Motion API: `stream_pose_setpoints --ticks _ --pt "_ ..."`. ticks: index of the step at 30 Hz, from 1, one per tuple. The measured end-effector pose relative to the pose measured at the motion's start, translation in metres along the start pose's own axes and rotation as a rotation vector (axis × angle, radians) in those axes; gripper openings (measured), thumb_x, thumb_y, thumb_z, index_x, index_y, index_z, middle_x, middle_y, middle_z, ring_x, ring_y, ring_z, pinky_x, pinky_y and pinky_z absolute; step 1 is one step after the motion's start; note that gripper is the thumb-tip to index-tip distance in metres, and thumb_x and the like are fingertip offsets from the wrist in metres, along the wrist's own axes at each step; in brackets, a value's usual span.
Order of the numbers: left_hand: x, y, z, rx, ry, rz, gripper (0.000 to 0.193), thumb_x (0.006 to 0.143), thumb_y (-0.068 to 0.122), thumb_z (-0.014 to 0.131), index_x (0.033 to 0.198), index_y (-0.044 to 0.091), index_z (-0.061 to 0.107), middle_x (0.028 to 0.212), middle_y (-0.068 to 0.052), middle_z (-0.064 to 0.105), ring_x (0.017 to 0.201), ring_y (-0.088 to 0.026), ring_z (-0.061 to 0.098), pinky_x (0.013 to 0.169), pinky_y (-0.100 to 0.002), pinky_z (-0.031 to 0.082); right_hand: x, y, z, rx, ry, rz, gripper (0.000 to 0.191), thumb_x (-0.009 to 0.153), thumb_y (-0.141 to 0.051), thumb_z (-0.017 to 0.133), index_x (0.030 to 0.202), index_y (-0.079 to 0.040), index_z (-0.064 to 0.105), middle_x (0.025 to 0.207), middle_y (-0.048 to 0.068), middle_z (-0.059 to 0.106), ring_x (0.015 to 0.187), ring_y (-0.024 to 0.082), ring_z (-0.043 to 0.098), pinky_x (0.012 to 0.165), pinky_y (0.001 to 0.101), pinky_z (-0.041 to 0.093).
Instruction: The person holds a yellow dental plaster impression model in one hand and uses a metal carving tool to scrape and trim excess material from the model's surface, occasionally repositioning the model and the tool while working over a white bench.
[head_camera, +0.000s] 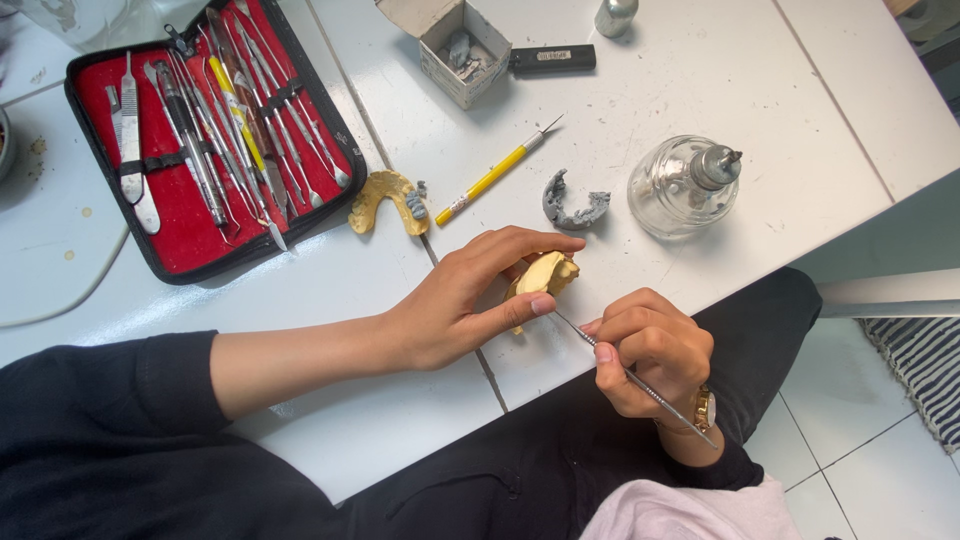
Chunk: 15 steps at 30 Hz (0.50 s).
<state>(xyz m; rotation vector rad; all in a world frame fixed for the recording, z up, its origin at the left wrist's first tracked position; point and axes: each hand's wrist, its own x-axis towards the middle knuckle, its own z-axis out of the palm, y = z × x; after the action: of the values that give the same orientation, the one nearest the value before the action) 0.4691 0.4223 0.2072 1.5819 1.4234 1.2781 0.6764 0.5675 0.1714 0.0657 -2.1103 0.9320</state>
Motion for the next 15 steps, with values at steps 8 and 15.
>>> stream_pose_setpoints --ticks 8,15 --pt "-0.001 0.003 0.0 -0.008 -0.011 -0.021 0.05 0.107 0.041 0.053 0.149 0.013 0.052 0.139 -0.01 0.061 0.124 -0.021 0.061 0.101 -0.035 0.054 -0.01 0.002 -0.008 0.348 0.275 0.111 0.014 0.088 0.003 0.058 0.089 -0.003 0.046 0.076 0.012 0.06 0.068 0.014 0.054 0.063 0.038 0.07" --pt "0.0 0.006 0.0 0.012 -0.01 -0.019 0.049 0.107 0.04 0.053 0.148 0.011 0.052 0.141 -0.012 0.059 0.13 -0.025 0.059 0.108 -0.039 0.05 0.008 0.039 -0.043 0.021 0.636 0.135 0.029 0.101 -0.005 0.068 0.105 -0.006 0.039 0.092 0.008 0.053 0.074 0.011 0.053 0.063 0.0307 0.067"
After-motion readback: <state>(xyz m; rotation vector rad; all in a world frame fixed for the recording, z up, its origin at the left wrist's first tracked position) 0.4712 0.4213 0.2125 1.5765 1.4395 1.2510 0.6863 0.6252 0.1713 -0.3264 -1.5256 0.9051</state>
